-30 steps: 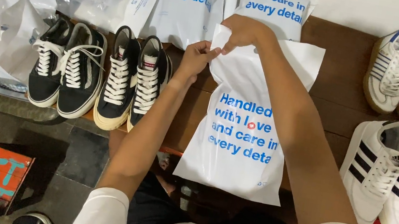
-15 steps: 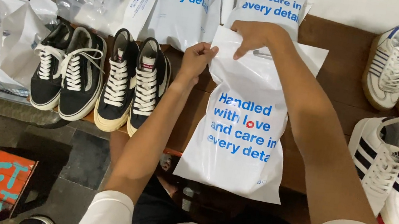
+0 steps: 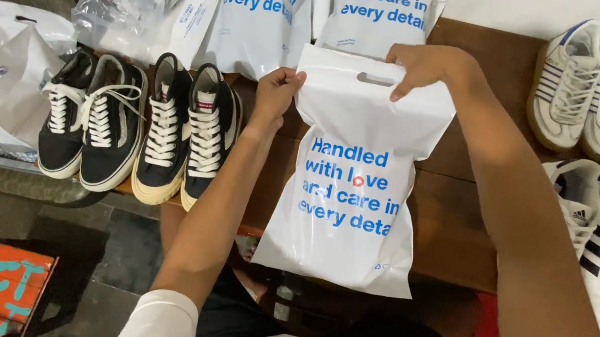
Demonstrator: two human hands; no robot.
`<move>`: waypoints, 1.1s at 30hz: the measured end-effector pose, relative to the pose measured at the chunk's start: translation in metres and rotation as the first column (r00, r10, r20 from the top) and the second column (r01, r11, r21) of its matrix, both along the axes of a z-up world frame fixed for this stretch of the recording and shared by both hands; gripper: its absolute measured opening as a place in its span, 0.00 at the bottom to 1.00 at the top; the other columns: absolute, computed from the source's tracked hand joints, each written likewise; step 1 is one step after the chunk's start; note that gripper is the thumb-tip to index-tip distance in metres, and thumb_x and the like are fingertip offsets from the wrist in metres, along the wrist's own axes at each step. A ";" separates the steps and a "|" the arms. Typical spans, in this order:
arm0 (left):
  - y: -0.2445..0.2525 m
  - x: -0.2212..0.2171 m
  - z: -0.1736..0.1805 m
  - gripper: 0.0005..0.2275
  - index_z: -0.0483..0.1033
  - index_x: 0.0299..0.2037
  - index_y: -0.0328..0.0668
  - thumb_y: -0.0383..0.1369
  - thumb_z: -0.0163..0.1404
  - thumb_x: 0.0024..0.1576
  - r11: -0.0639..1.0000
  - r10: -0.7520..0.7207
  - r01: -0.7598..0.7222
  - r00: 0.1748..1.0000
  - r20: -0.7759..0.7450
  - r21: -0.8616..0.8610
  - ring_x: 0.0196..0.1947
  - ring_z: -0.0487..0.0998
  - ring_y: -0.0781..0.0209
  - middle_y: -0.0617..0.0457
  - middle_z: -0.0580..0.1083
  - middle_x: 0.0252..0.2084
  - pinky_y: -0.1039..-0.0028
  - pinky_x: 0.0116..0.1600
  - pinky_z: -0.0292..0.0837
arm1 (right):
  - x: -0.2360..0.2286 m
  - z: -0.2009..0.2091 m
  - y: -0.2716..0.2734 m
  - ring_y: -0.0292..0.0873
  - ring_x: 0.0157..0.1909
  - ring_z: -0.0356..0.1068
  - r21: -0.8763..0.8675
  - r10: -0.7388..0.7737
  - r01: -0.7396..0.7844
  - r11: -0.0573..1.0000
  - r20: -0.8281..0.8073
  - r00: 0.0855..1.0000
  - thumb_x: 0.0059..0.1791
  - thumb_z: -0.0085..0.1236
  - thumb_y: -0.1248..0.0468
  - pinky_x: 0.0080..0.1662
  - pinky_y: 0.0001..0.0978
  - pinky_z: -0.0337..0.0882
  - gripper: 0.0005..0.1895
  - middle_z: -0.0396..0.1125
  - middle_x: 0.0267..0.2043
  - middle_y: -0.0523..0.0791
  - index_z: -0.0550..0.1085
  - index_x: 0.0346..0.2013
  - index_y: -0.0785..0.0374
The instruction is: The person picks up a pair of shoes from a wooden surface, wipes the soles, and places them inside a white plastic bag.
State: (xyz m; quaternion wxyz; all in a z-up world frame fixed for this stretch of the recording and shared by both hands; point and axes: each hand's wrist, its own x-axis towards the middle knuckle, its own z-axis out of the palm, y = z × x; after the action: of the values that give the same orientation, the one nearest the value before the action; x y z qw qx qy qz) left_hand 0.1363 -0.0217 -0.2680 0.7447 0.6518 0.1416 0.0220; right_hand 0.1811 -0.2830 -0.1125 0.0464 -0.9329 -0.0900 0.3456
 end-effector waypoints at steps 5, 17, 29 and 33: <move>-0.003 -0.001 0.006 0.08 0.78 0.27 0.45 0.32 0.58 0.59 0.999 -0.006 0.006 1.000 0.003 0.033 0.32 0.66 0.71 0.64 0.68 0.25 0.80 0.43 0.65 | -0.011 0.006 -0.027 0.53 0.68 0.59 -0.014 -0.031 0.031 0.999 0.003 1.000 0.46 0.66 0.57 0.62 0.47 0.62 0.43 0.56 0.72 0.44 0.54 0.71 0.51; -0.007 0.006 0.004 0.04 0.82 0.32 0.43 0.30 0.60 0.58 0.999 0.037 -0.037 0.999 -0.005 0.015 0.35 0.72 0.69 0.61 0.75 0.29 0.79 0.46 0.71 | -0.016 -0.006 -0.092 0.50 0.63 0.63 0.057 -0.080 0.077 0.995 0.043 0.996 0.44 0.66 0.57 0.61 0.44 0.63 0.40 0.62 0.65 0.43 0.60 0.68 0.54; -0.013 -0.001 0.020 0.04 0.82 0.35 0.40 0.31 0.59 0.57 0.997 0.074 -0.073 0.996 -0.050 0.016 0.40 0.76 0.66 0.56 0.79 0.36 0.77 0.50 0.75 | -0.059 -0.040 -0.131 0.47 0.52 0.70 0.623 -0.454 0.333 0.708 0.041 0.890 0.46 0.64 0.65 0.57 0.39 0.66 0.26 0.71 0.51 0.50 0.67 0.57 0.62; -0.012 -0.003 0.029 0.05 0.83 0.36 0.39 0.31 0.58 0.56 0.997 0.053 -0.050 0.996 -0.071 0.051 0.47 0.76 0.64 0.54 0.81 0.44 0.76 0.55 0.74 | -0.068 -0.075 -0.134 0.41 0.48 0.71 0.798 -0.592 0.335 0.501 0.033 0.805 0.52 0.60 0.65 0.53 0.33 0.69 0.17 0.71 0.46 0.47 0.65 0.53 0.58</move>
State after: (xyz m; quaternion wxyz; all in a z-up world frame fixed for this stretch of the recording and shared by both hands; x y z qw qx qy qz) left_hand 0.1335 -0.0336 -0.2390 0.7221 0.6663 0.1847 0.0210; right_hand 0.1129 -0.4172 -0.1872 0.5107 -0.8534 0.0249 0.1015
